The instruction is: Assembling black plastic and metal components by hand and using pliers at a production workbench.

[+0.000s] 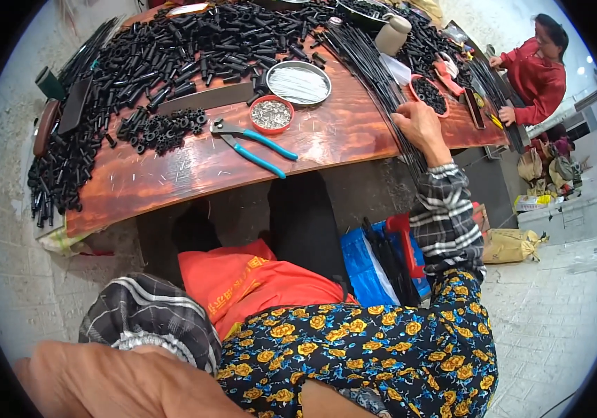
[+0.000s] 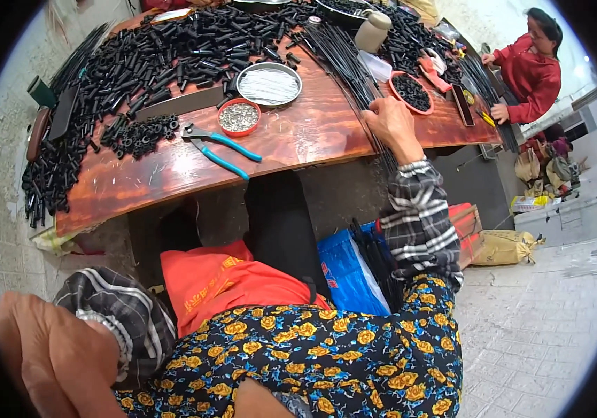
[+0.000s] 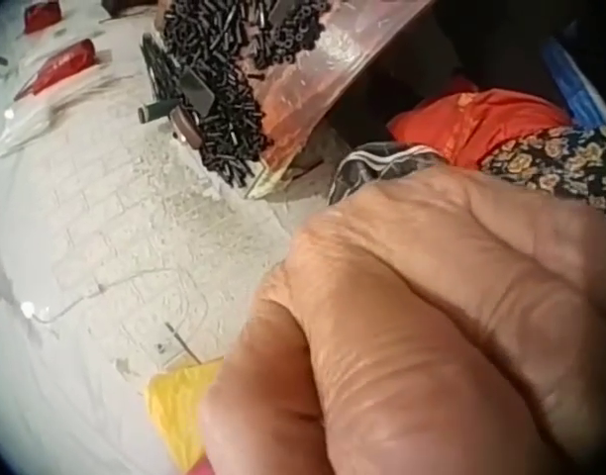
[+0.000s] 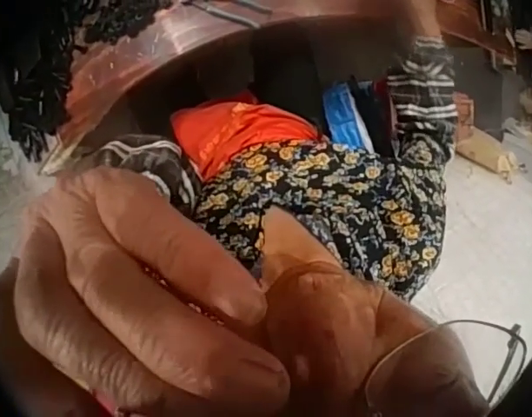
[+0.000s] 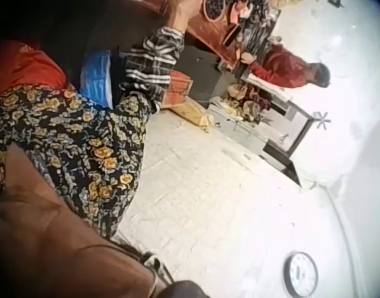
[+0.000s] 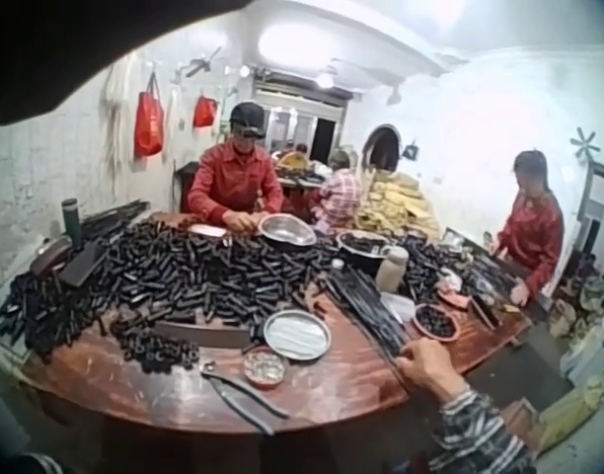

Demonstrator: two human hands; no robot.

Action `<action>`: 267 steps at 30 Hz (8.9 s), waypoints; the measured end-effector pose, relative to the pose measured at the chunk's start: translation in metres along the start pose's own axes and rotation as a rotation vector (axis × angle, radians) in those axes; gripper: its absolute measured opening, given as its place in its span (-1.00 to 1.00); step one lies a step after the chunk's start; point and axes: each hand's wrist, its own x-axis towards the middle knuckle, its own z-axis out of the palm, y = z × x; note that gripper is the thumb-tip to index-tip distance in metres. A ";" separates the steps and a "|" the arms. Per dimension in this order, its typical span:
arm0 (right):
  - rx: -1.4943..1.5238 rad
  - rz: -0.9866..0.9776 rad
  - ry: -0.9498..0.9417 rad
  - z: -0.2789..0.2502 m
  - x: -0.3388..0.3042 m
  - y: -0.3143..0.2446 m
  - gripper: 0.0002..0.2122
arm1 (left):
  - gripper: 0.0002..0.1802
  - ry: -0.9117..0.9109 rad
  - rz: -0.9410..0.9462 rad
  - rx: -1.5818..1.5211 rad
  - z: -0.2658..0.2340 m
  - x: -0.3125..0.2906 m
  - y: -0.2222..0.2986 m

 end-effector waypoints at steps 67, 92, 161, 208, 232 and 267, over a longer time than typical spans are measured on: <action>0.011 0.148 -0.104 0.024 0.047 0.036 -0.48 | -0.65 0.637 -0.323 1.318 -0.055 -0.026 -0.175; -0.411 0.140 0.063 -0.068 0.044 -0.002 -0.78 | -0.55 0.490 -0.283 1.424 -0.109 -0.031 -0.225; -0.054 0.278 0.072 -0.003 -0.021 0.095 -0.63 | -0.49 0.707 0.030 0.257 -0.005 0.004 -0.074; 1.391 -0.568 -0.687 0.013 -0.134 -0.251 -0.73 | -0.75 1.014 -0.074 -0.098 -0.033 -0.038 -0.066; 1.089 -0.696 0.027 0.015 -0.107 -0.261 -0.82 | -0.68 0.993 -0.067 -0.100 -0.047 -0.042 -0.073; 1.425 -0.657 -0.524 0.035 -0.135 -0.253 -0.77 | -0.54 0.872 -0.244 -0.152 -0.038 -0.029 -0.065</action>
